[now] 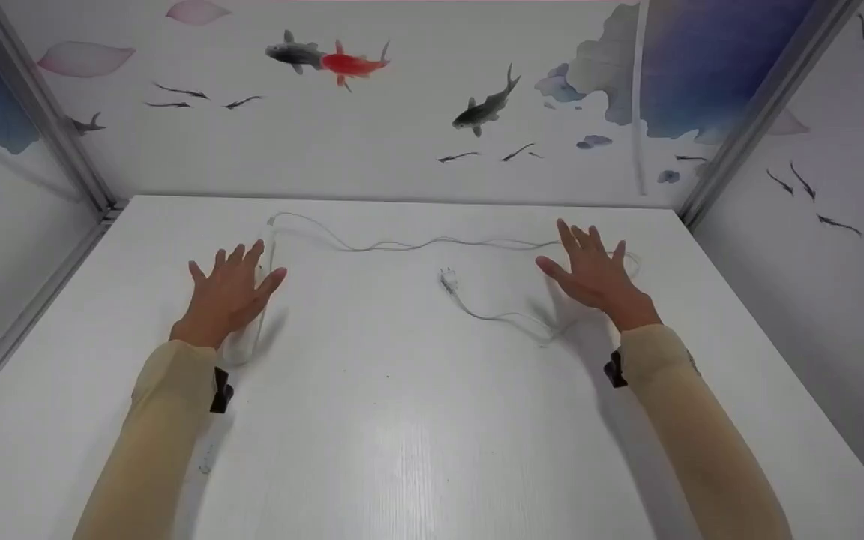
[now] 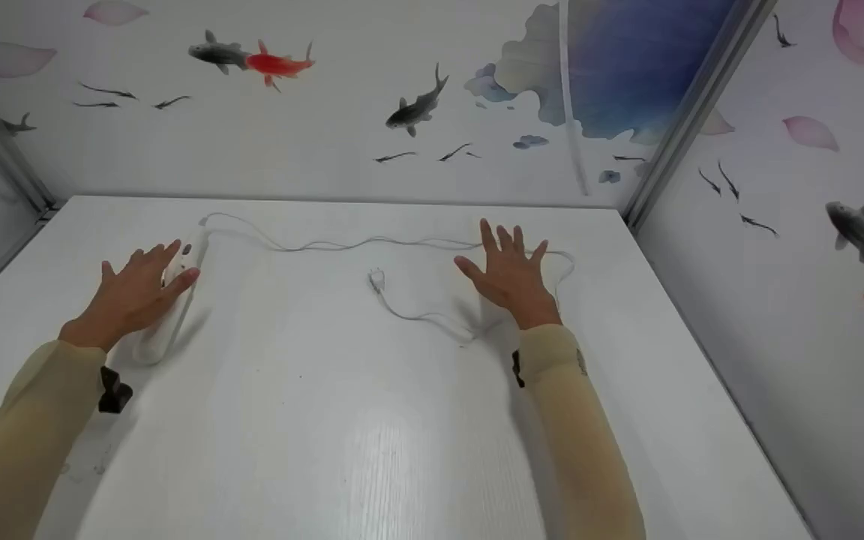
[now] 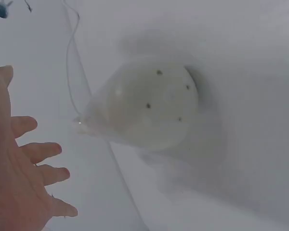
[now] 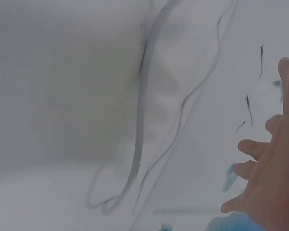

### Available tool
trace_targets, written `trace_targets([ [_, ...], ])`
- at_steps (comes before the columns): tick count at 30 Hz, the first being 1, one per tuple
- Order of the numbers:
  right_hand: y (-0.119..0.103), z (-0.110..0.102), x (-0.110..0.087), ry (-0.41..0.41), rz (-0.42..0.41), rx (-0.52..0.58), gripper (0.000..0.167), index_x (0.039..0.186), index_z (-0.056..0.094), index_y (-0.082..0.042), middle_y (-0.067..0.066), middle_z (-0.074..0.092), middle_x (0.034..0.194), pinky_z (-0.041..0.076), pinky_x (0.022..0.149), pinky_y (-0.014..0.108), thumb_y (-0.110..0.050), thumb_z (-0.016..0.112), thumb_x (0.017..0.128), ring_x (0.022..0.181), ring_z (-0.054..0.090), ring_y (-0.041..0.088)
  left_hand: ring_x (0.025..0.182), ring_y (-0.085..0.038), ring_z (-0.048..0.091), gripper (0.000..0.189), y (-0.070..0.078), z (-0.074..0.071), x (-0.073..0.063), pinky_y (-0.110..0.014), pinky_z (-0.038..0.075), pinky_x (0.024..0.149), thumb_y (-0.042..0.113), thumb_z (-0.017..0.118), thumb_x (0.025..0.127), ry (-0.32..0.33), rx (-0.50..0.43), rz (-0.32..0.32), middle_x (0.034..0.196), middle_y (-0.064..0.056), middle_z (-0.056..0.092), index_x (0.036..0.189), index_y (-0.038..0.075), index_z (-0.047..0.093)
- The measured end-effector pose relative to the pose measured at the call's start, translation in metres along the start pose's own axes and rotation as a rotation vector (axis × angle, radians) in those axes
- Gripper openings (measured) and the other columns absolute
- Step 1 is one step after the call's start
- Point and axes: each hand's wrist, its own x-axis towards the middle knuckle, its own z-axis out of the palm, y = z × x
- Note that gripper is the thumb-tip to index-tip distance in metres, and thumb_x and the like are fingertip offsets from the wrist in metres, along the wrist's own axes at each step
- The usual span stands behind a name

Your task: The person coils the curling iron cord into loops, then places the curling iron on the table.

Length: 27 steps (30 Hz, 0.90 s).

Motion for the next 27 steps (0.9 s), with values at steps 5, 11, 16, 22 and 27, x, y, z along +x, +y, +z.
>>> trace_targets([
  [5,-0.025,0.006,-0.003,0.058,-0.089,0.086,0.085,0.163,0.011,-0.017,0.017,0.017,0.167,-0.007,0.12,0.066,-0.068,0.036,0.099,0.157,-0.001,0.038,0.149,-0.055,0.01,0.084,0.003,0.004,-0.005,-0.079,-0.001,0.11,0.061,0.028,0.103,-0.04,-0.064,-0.024,0.161,-0.036,0.015,0.161,0.003,0.006],
  [11,-0.051,0.013,-0.009,0.173,-0.203,0.159,0.067,0.152,0.042,-0.008,0.019,0.037,0.159,0.017,0.12,0.064,-0.047,0.056,0.099,0.153,0.022,0.039,0.151,-0.05,0.013,0.08,0.001,0.01,-0.008,-0.077,0.009,0.112,0.051,0.035,0.106,-0.031,-0.161,-0.045,0.161,-0.034,0.018,0.16,0.002,0.002],
  [16,-0.074,0.023,-0.01,0.219,-0.242,0.342,0.046,0.137,0.06,-0.005,0.017,0.053,0.146,0.032,0.116,0.058,-0.028,0.066,0.097,0.144,0.04,0.036,0.15,-0.052,0.009,0.083,-0.002,0.013,-0.009,-0.068,0.014,0.117,0.044,0.036,0.107,-0.099,-0.272,-0.083,0.161,-0.036,0.01,0.156,-0.007,-0.006],
  [22,-0.092,0.032,-0.01,0.135,-0.153,0.518,0.041,0.136,0.061,-0.007,0.015,0.056,0.141,0.04,0.112,0.052,-0.023,0.065,0.098,0.138,0.048,0.032,0.15,-0.054,0.008,0.085,-0.004,0.013,-0.01,-0.064,0.016,0.12,0.042,0.036,0.107,-0.149,-0.413,-0.175,0.16,-0.038,0.003,0.155,-0.008,-0.013],
  [27,-0.097,0.042,-0.006,0.046,-0.047,0.565,0.047,0.14,0.058,-0.008,0.014,0.052,0.147,0.04,0.112,0.051,-0.026,0.066,0.098,0.139,0.046,0.033,0.148,-0.054,0.02,0.084,-0.004,0.017,-0.015,-0.067,0.026,0.115,0.039,0.04,0.106,-0.113,-0.478,-0.274,0.16,-0.038,0.006,0.156,-0.006,-0.01],
])
